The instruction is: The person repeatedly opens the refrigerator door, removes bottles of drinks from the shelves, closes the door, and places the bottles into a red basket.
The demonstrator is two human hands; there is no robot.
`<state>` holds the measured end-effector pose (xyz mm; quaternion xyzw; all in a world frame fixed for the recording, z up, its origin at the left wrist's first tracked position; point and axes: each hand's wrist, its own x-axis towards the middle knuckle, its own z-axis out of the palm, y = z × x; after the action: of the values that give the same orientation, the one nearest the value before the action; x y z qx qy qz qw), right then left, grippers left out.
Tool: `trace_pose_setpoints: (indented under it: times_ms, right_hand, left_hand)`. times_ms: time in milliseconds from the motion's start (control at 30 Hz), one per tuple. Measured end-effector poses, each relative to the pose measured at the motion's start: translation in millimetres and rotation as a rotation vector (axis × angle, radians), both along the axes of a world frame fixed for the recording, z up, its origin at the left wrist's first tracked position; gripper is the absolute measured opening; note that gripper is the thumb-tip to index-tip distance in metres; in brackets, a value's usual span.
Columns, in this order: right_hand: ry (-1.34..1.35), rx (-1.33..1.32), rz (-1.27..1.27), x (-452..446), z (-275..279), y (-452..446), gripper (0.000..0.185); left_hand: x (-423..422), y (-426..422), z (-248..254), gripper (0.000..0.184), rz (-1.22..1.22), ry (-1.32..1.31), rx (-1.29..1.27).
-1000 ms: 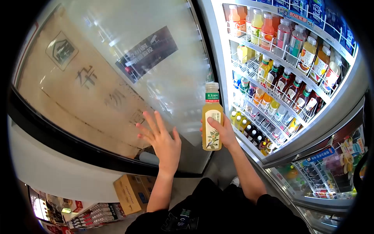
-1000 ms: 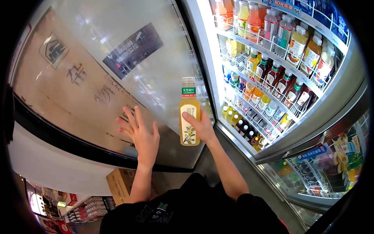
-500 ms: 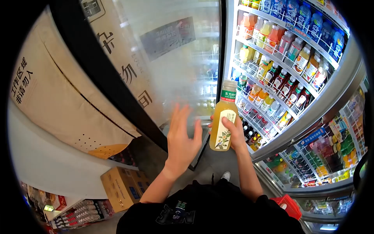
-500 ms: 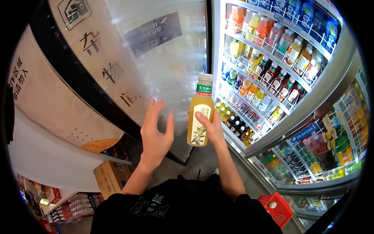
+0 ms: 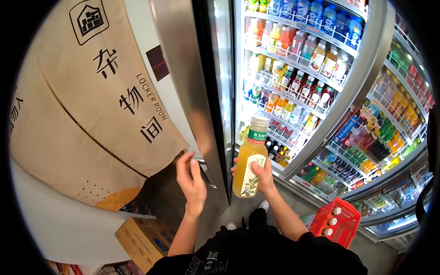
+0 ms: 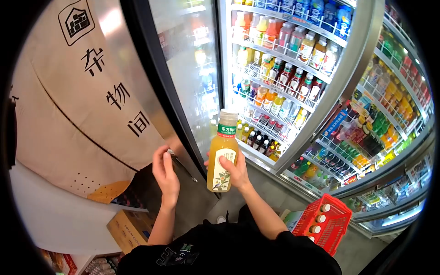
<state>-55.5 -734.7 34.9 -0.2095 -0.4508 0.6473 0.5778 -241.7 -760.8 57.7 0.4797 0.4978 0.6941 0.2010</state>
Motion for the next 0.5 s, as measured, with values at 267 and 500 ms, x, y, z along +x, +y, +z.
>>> trace_pose_setpoints:
  times_ms: [267,500]
  right_hand:
    - [0.063,0.011,-0.088,36.3,-4.9,-35.5,0.056]
    - [0.086,0.046,-0.246,86.7,-8.0,-57.9,0.064]
  left_hand:
    - [42.8,0.6,-15.7,0.025,-0.384,-0.014,-0.086]
    - [96.5,13.5,-8.9,0.023,-0.582,0.072,-0.161]
